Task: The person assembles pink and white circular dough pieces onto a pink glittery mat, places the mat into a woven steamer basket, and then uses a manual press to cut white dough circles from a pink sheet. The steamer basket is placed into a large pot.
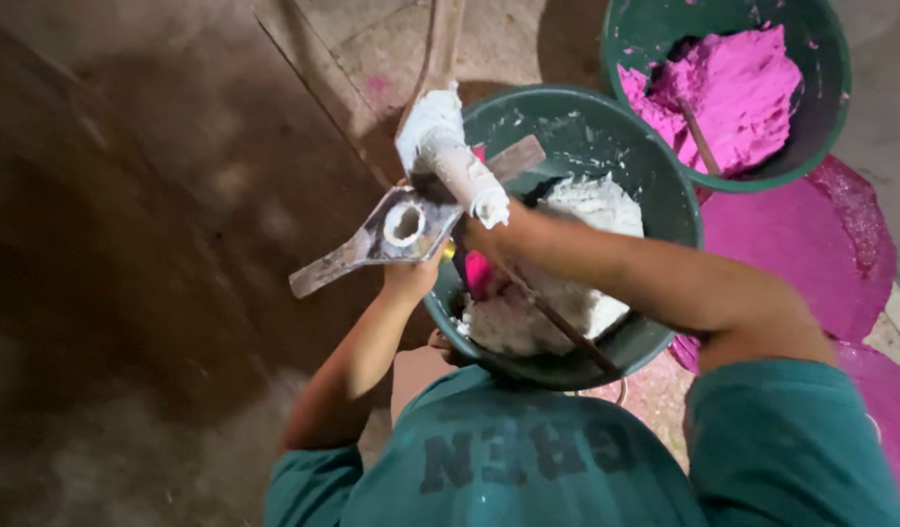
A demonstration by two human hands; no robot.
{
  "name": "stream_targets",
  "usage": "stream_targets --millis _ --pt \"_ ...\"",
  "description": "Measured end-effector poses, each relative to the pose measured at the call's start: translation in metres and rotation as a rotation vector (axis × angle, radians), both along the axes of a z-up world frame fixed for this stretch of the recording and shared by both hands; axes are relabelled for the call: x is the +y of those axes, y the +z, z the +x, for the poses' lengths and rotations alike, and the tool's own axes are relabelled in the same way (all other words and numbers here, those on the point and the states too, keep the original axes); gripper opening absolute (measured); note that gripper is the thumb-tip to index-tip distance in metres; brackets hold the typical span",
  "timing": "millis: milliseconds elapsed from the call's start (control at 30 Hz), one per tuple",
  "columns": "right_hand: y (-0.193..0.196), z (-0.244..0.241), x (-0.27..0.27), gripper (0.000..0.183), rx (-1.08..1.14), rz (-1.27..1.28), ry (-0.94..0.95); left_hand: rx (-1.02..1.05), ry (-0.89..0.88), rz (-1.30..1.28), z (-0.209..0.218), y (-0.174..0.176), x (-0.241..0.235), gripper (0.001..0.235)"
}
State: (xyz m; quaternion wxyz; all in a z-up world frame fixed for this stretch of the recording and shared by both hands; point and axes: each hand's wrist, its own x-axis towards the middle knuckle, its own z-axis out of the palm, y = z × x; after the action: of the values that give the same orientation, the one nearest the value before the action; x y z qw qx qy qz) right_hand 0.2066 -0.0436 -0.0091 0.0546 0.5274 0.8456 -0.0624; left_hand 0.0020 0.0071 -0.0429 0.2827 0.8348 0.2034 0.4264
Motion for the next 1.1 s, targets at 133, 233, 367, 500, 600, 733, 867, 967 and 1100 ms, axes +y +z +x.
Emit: stream_targets --millis 133,233,367,500,600,733,867,967,1100 --pt "0.044 0.009 0.0 0.022 -0.046 -0.048 0.005 -0.079 -0.047 -0.174 0.002 0.001 0.005 0.046" --pt "0.063 0.0 -0.007 0.022 0.003 0.212 -0.096 0.047 -0.017 0.073 -0.004 -0.008 0.003 0.035" --pt "0.073 -0.024 -0.043 0.017 -0.168 -0.147 0.135 0.018 -0.036 -0.158 -0.005 -0.015 0.006 0.025" --pt "0.082 -0.01 -0.053 0.017 -0.06 -0.06 0.035 -0.036 -0.03 -0.259 -0.004 -0.011 0.012 0.01" --pt "0.079 -0.025 -0.063 0.017 -0.001 0.196 -0.04 -0.14 -0.068 -0.417 -0.007 -0.013 0.006 0.009" --pt "0.092 -0.037 -0.079 0.017 -0.092 -0.222 0.097 -0.102 -0.045 -0.364 -0.006 -0.01 0.009 0.009" --pt "0.082 -0.019 -0.065 0.018 -0.092 -0.046 -0.063 -0.002 0.002 -0.089 -0.001 -0.015 0.011 0.01" --pt "0.039 -0.02 -0.036 0.019 -0.058 0.129 -0.075 -0.053 -0.022 -0.433 -0.001 -0.022 0.01 0.014" --pt "-0.008 -0.027 -0.045 0.02 -0.045 -0.132 0.035 -0.042 0.017 -0.493 0.004 -0.028 0.012 0.018"
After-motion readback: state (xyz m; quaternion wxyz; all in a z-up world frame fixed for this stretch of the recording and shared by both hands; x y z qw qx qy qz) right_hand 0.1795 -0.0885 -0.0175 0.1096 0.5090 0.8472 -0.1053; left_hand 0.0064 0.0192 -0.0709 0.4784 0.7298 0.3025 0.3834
